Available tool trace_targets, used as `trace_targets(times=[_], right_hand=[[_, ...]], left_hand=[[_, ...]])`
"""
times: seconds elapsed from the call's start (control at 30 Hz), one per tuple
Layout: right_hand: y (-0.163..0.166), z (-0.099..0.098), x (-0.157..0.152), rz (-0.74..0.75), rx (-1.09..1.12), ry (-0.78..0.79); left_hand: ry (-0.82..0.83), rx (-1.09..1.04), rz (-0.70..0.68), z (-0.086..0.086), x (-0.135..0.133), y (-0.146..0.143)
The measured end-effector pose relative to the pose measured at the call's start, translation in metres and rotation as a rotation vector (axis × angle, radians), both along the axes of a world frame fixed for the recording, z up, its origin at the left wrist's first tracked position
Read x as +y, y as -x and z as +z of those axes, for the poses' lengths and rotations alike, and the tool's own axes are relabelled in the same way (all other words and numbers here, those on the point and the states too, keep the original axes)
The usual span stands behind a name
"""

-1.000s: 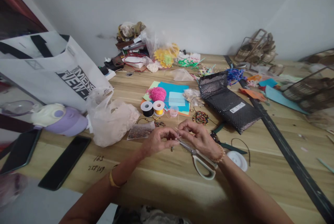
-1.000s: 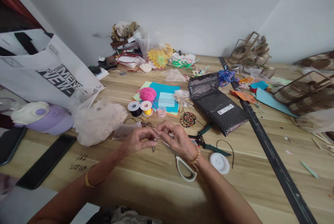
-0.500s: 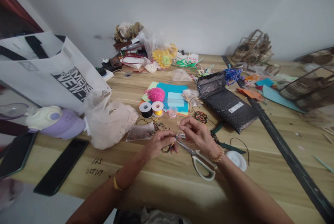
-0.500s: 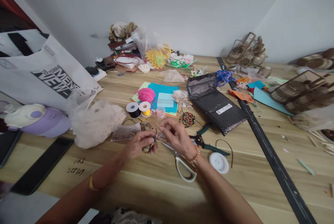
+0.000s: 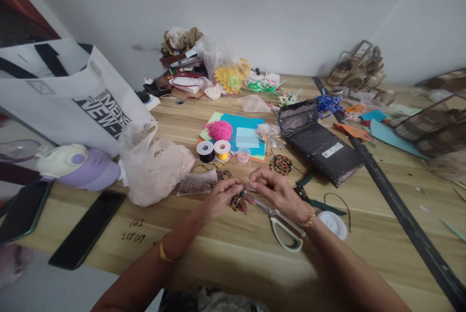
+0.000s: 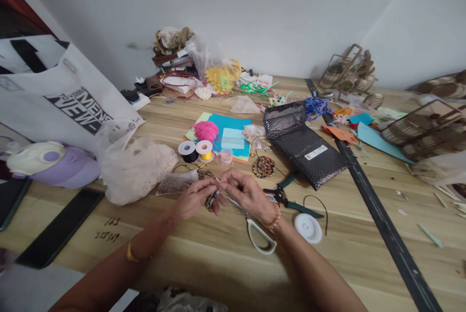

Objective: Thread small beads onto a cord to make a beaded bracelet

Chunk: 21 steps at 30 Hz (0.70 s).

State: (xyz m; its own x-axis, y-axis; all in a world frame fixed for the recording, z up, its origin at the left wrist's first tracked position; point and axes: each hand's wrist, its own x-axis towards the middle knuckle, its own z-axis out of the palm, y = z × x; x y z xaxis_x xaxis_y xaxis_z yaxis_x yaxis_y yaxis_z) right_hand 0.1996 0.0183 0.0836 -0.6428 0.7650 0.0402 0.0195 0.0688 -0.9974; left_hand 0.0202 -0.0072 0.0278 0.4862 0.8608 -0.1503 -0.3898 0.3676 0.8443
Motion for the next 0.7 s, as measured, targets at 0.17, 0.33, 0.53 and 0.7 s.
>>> trace_targets(times=[0.17,0.33,0.53,0.7], right_hand=[[0.001,-0.01,0.0,0.055,0.017,0.036],[-0.002,-0.015,0.004,-0.031,-0.206,-0.131],[-0.003,-0.017,0.007,-0.032,-0.213,-0.151],[-0.003,-0.021,0.009,-0.019,-0.194,-0.113]], left_hand=[[-0.058,0.071,0.016,0.001,-0.001,0.0],[-0.089,0.225,0.023,0.006,-0.003,0.001],[-0.102,0.329,0.028,0.007,-0.001,0.006],[-0.113,0.354,0.049,0.014,-0.001,0.006]])
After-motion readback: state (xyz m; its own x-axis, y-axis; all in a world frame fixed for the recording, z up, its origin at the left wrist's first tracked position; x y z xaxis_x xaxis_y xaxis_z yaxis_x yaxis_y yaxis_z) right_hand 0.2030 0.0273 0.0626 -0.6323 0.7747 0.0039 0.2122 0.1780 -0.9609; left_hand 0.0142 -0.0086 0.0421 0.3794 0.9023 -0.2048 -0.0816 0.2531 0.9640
